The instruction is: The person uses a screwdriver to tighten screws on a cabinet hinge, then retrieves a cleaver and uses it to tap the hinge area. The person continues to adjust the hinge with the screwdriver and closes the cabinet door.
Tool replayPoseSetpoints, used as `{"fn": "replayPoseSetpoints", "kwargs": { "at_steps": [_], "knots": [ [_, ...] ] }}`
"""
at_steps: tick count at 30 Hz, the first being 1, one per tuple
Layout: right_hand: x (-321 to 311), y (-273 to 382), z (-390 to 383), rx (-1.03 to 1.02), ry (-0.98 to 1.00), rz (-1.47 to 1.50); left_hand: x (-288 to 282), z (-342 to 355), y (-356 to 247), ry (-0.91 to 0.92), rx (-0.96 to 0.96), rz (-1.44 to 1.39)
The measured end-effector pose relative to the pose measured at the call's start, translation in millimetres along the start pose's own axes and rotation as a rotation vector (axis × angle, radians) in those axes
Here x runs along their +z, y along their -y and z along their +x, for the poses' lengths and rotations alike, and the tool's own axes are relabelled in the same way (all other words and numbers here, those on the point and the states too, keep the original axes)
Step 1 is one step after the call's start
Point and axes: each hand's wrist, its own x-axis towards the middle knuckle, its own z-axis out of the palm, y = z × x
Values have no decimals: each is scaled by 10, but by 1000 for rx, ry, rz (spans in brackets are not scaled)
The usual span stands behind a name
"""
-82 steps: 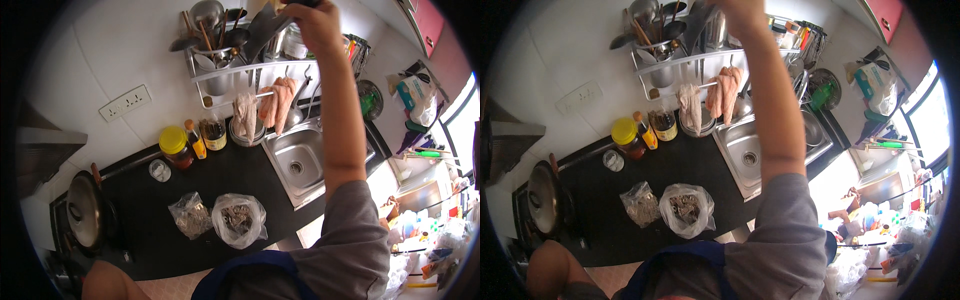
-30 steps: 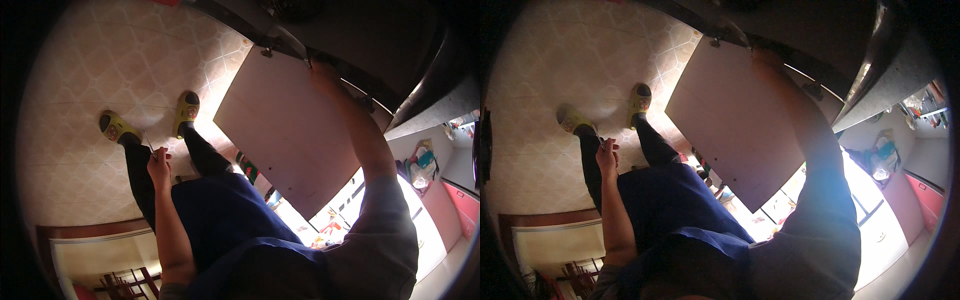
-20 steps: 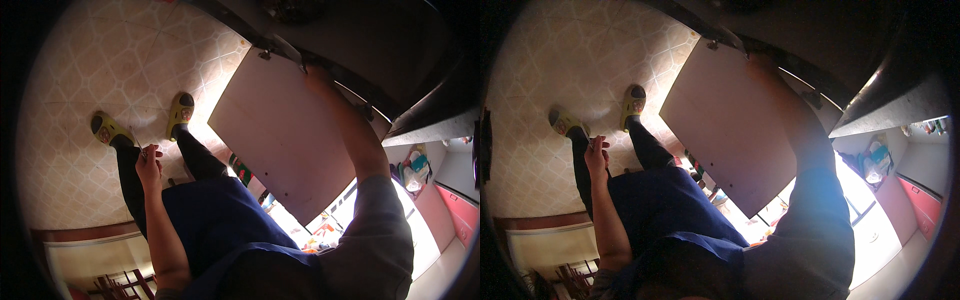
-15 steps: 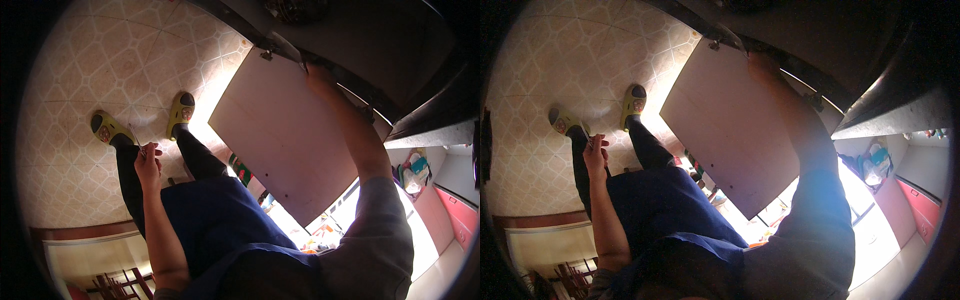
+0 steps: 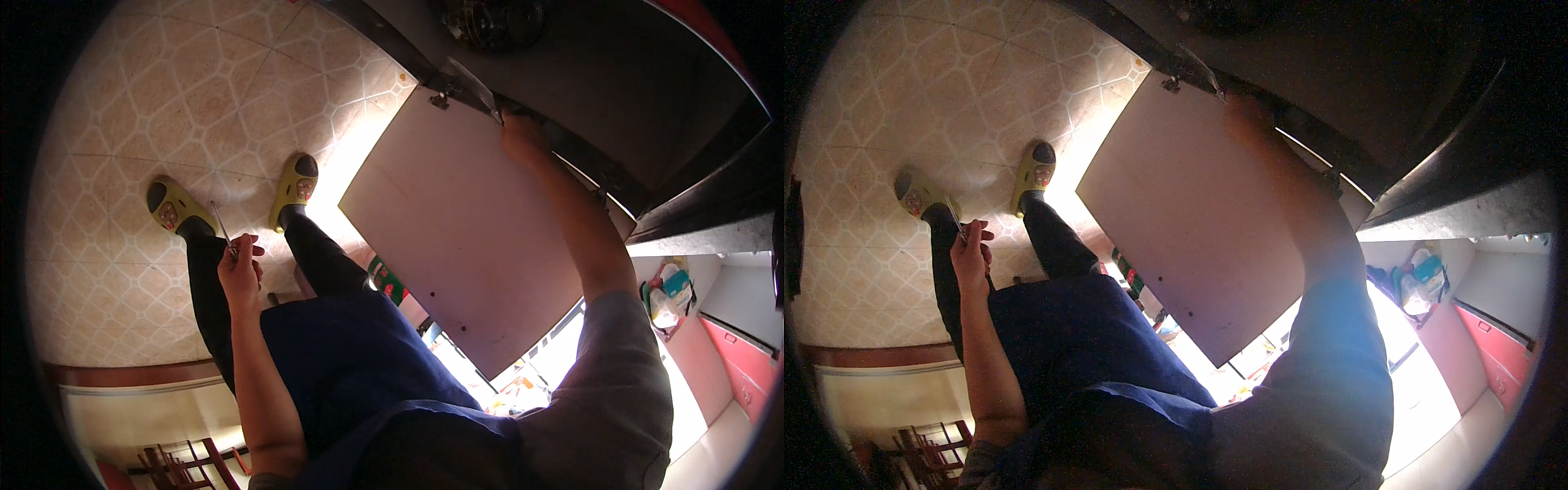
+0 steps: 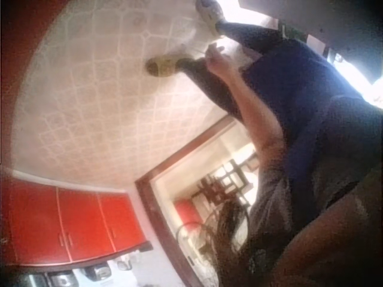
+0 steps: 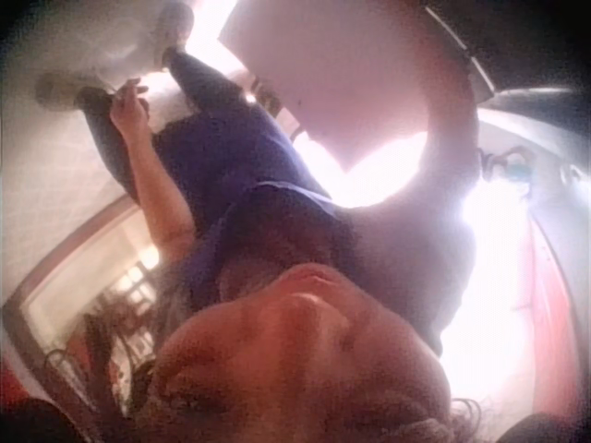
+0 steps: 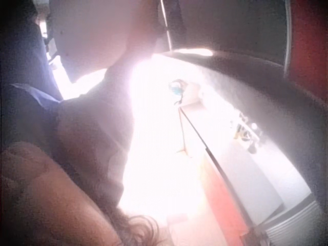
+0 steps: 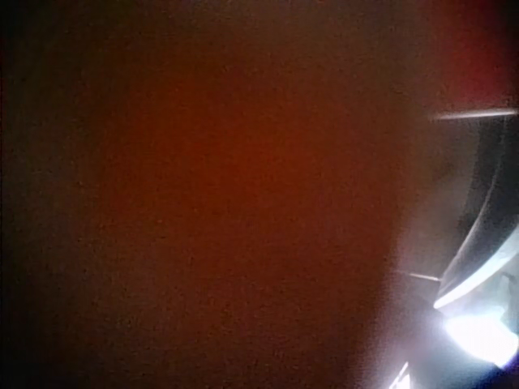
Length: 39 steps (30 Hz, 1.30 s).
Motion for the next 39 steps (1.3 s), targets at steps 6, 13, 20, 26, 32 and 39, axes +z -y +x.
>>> {"fn": "replayPoseSetpoints", "kwargs": {
  "at_steps": [6, 13, 20, 26, 32, 39],
  "knots": [
    [19, 149, 19, -31, -29, -40, -9, -6, -10, 6, -1, -24],
    [47, -32, 8, 0, 31, -11, -33, 2, -20, 1, -12, -12],
    [106, 35, 72, -104, -29, -109, -63, 22, -38, 6, -11, -7],
    [90, 24, -69, -46, -23, -18, -75, 35, -41, 9, -17, -24],
    [117, 12, 0, -54, -77, 101, -66, 5, -47, 15, -12, -27],
    [210, -4, 23, -65, -24, -60, -72, -7, -102, 15, -38, -8]
  ]
}}
